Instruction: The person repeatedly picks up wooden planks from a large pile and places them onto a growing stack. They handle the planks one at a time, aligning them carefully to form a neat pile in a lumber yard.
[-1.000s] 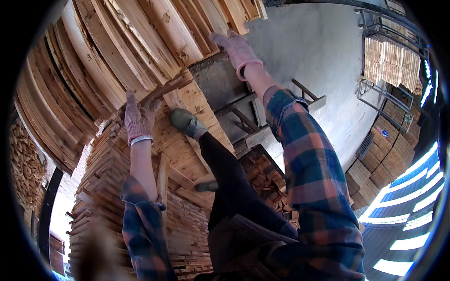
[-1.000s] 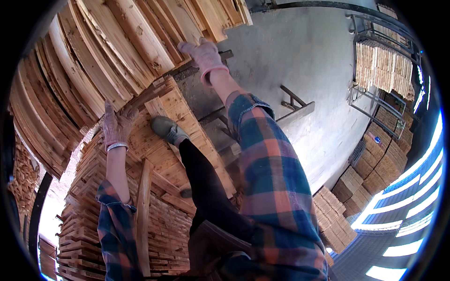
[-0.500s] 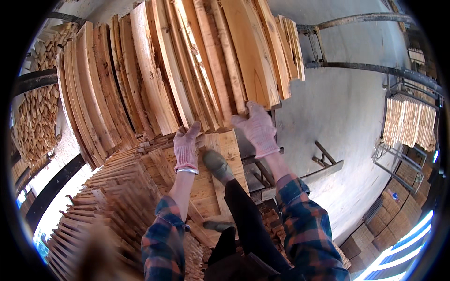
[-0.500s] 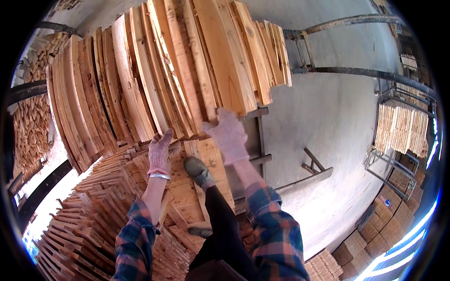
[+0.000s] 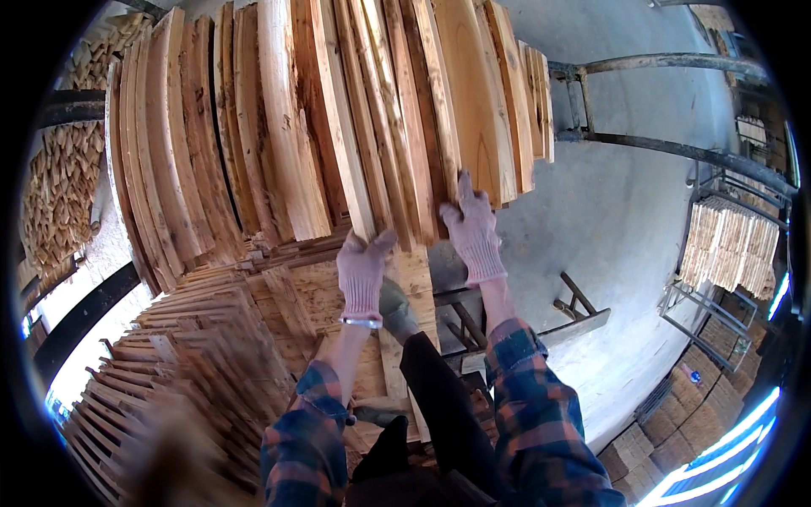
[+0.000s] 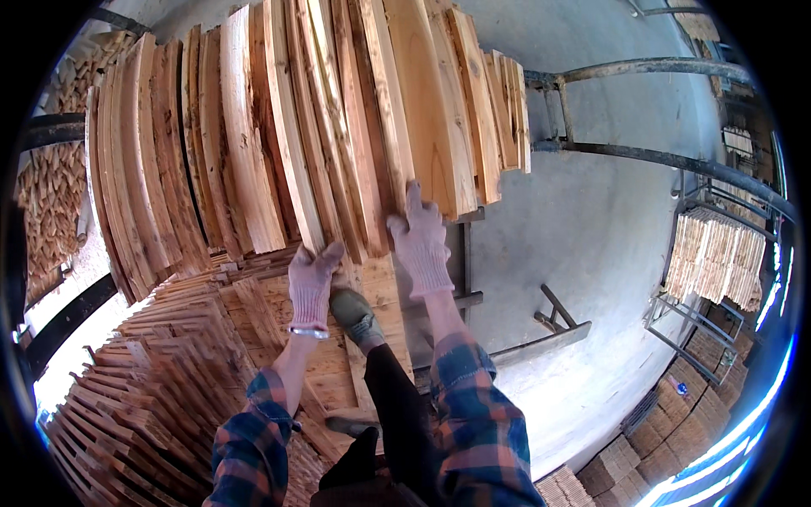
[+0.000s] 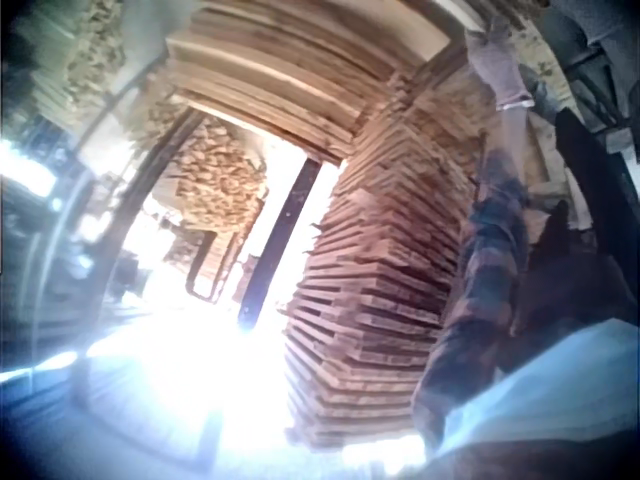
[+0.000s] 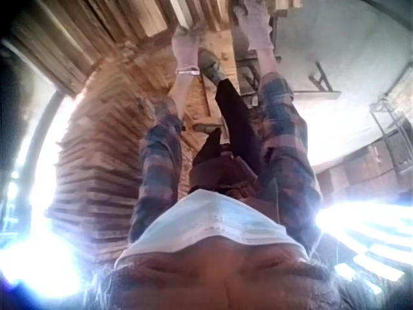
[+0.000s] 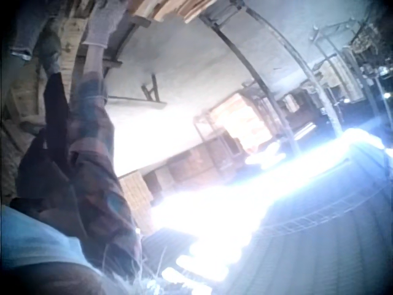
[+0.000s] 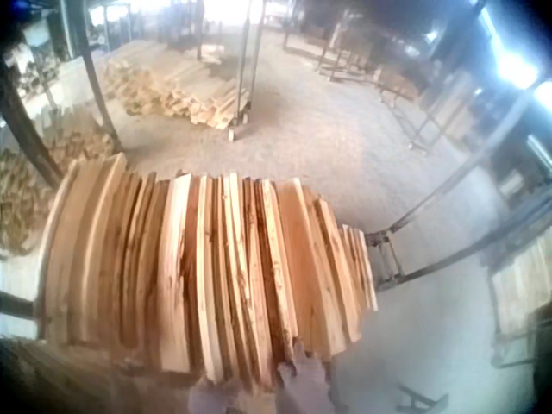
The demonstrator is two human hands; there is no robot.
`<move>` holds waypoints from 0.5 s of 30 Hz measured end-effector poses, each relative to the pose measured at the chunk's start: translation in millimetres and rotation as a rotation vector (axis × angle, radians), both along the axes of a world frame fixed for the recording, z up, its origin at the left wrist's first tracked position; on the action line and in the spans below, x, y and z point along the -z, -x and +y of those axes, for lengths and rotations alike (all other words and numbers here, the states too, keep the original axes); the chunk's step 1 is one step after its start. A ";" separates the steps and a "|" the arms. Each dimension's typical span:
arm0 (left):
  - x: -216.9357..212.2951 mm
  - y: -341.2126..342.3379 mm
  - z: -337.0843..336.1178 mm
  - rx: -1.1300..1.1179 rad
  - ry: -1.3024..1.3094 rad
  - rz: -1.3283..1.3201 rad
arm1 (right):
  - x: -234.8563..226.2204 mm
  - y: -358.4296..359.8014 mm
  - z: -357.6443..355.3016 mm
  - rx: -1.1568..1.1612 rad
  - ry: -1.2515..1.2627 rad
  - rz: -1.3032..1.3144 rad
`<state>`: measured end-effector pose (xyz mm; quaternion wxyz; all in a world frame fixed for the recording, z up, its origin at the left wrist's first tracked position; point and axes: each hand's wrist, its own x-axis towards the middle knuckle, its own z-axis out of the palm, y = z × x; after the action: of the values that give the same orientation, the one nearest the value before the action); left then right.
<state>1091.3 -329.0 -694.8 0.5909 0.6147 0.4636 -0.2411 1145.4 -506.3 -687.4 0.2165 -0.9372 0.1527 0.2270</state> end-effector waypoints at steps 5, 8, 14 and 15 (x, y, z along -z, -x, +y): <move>37.2 104.2 -1.2 0.125 -0.031 -0.211 | 52.4 94.8 -76.2 -0.049 -0.458 -0.055; -10.8 39.5 20.3 0.539 0.077 0.255 | 70.0 81.3 -94.8 0.325 -0.476 0.222; 105.9 105.9 43.5 0.019 0.234 -0.326 | 85.3 61.1 -56.7 0.890 -1.146 0.405; 82.9 94.8 34.5 -0.148 0.363 -0.173 | 81.5 71.4 -65.7 0.668 -0.936 0.376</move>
<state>996.5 -294.5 -777.7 0.7456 0.4809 0.4039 -0.2230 1074.0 -572.0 -768.9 0.6347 -0.5877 0.3581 0.3515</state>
